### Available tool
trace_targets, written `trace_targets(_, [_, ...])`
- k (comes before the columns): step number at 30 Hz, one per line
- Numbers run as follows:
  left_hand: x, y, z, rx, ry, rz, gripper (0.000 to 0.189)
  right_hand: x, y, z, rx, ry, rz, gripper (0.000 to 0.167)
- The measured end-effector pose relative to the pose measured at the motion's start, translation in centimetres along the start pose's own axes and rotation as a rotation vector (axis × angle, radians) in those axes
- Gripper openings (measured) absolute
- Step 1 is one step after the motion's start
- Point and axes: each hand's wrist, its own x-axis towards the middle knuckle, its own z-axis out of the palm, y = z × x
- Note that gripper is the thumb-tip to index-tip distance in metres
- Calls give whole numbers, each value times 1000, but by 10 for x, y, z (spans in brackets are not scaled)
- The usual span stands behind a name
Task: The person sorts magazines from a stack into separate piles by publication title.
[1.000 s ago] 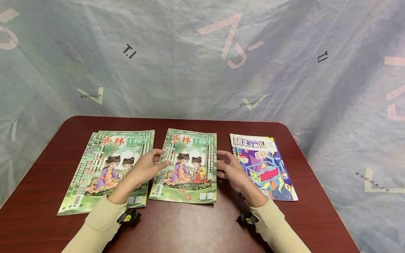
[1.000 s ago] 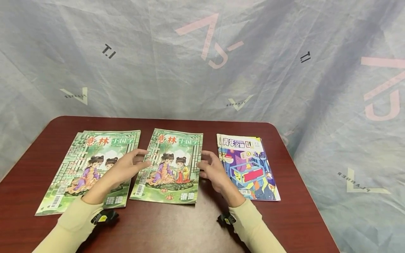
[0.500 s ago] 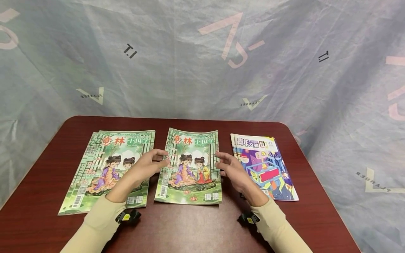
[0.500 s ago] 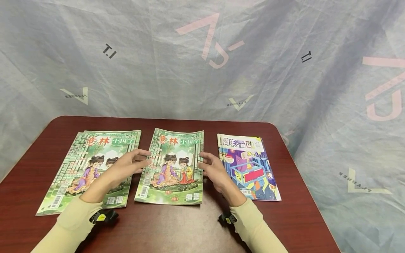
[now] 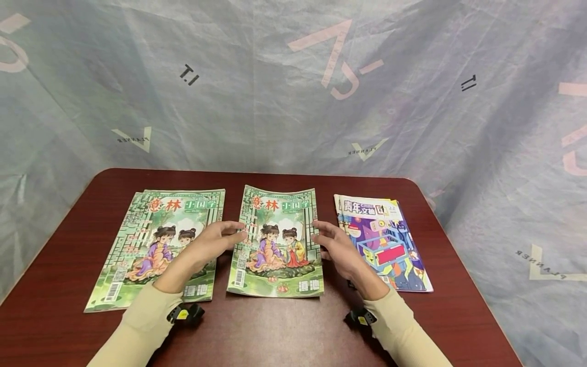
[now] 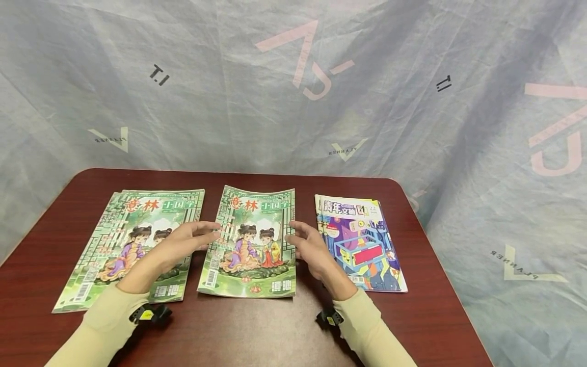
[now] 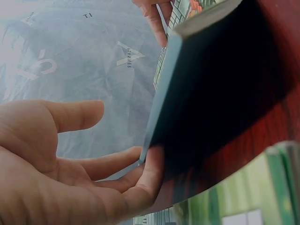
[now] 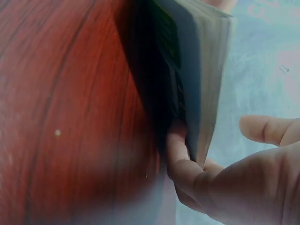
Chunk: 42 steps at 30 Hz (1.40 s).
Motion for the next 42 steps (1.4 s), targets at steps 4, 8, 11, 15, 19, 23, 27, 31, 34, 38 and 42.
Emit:
trace_targets(4, [-1, 1, 0, 3, 8, -2, 56, 1, 3, -1, -29, 7, -27, 56])
trace_targets(8, [-2, 3, 1, -4, 15, -1, 55, 2, 6, -1, -52, 19, -63, 58])
trace_targets(11, [-2, 4, 1, -1, 23, 1, 57, 2, 7, 1, -53, 35, -90, 59])
trace_targets(15, [-2, 3, 2, 21, 41, 2, 60, 2, 7, 1, -66, 76, -117, 57])
trace_targets(19, [-2, 2, 2, 31, 77, 6, 60, 2, 8, -1, -77, 107, -129, 56])
trace_targets(23, [-2, 2, 3, 36, 115, 23, 58, 3, 8, -1, -79, 117, -137, 57])
trace_targets(27, [-2, 3, 4, 43, 134, 30, 58, 3, 7, -2, -80, 134, -145, 57])
trace_targets(31, [0, 4, 5, 50, 136, 44, 59, 2, 5, -4, -91, 144, -152, 56])
trace_targets(34, [1, 4, 5, 52, 138, 48, 59, 1, 4, -6, -98, 147, -152, 56])
trace_targets(38, [0, 5, 4, 63, 137, 34, 59, 0, 5, -5, -97, 150, -153, 55])
trace_targets(42, [-4, 4, 0, 62, 137, 12, 60, 0, 6, -3, -94, 149, -163, 54])
